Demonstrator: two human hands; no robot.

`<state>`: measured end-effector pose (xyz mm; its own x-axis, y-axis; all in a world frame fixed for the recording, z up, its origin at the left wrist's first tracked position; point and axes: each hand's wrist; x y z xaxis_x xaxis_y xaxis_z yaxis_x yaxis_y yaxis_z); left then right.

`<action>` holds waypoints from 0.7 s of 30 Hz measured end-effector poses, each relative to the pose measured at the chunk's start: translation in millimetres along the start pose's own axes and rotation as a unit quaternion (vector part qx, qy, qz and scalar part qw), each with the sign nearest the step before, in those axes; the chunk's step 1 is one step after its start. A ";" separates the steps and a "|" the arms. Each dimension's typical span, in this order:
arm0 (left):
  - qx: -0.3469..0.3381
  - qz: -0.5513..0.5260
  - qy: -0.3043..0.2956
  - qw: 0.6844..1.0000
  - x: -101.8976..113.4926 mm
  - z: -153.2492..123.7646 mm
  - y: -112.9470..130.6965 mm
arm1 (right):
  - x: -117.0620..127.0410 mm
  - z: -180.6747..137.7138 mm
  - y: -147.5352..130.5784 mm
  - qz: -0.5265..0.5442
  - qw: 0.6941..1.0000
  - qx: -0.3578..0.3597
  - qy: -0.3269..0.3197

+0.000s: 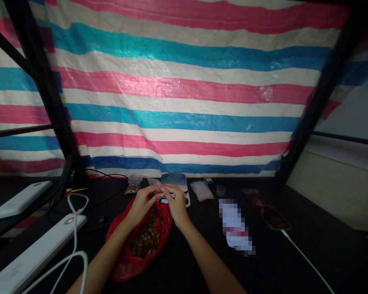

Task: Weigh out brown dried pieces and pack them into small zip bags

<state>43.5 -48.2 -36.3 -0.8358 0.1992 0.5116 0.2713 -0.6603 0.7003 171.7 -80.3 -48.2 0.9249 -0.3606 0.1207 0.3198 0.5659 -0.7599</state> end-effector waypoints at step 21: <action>-0.048 0.208 0.028 0.976 0.8 -6.1 -11.8 | 8.7 -0.1 4.9 -0.057 0.997 0.000 -0.047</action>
<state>36.8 -44.6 -47.2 -0.6879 -0.1397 0.7122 0.5499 -0.7408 0.3858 181.3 -80.8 -50.9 0.8975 -0.3523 0.2652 0.4241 0.5251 -0.7379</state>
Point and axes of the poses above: each hand's wrist, its own z-axis towards the middle knuckle, its own x-axis out of the back of the hand, y = z × x, and after that the axes turned 2 degrees about z, right-handed
